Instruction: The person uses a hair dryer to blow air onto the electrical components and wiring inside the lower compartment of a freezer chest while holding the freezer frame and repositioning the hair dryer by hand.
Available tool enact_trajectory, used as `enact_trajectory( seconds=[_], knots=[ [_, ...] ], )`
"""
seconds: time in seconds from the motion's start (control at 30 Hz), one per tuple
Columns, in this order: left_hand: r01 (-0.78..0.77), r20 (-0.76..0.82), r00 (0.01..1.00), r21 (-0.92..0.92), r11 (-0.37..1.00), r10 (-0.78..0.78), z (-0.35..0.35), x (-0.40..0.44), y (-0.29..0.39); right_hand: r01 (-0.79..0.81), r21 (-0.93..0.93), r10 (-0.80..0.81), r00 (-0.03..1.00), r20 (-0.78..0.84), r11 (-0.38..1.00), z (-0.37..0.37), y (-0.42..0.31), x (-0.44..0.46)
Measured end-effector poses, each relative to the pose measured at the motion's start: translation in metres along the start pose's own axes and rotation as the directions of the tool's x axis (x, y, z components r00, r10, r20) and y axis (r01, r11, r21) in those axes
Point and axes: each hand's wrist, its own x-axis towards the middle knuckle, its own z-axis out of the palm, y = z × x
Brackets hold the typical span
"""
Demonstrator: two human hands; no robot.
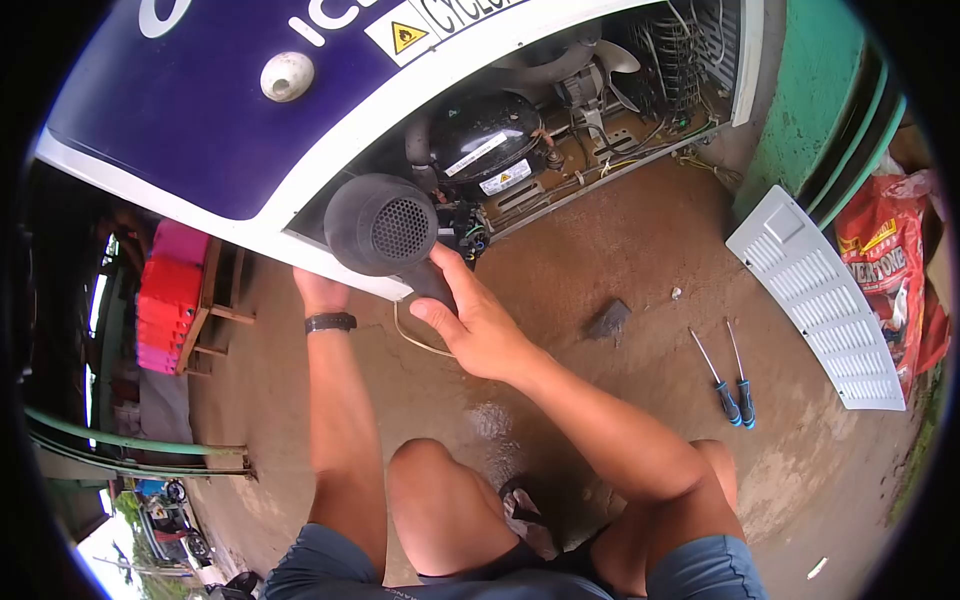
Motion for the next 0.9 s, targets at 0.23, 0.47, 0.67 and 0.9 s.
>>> enact_trajectory(
  seconds=[0.23,0.47,0.67,0.9],
  knots=[
    [-0.102,-0.127,0.986,0.035,0.994,0.106,0.025,-0.043,-0.016,0.046,-0.01,-0.046,0.999,-0.016,0.999,0.001,-0.001,0.004],
    [-0.162,-0.229,0.957,0.081,0.983,0.176,0.054,-0.055,-0.024,0.062,-0.033,-0.062,0.998,-0.014,0.998,-0.004,-0.009,0.005],
    [-0.21,-0.259,0.933,0.169,0.963,0.249,0.061,-0.05,-0.03,0.057,-0.078,-0.061,0.996,-0.057,0.995,-0.006,-0.007,0.004],
    [-0.237,-0.306,0.904,0.227,0.945,0.3,0.062,-0.044,-0.034,0.012,-0.058,-0.017,0.997,-0.075,0.998,-0.021,-0.01,0.002]
  ],
)
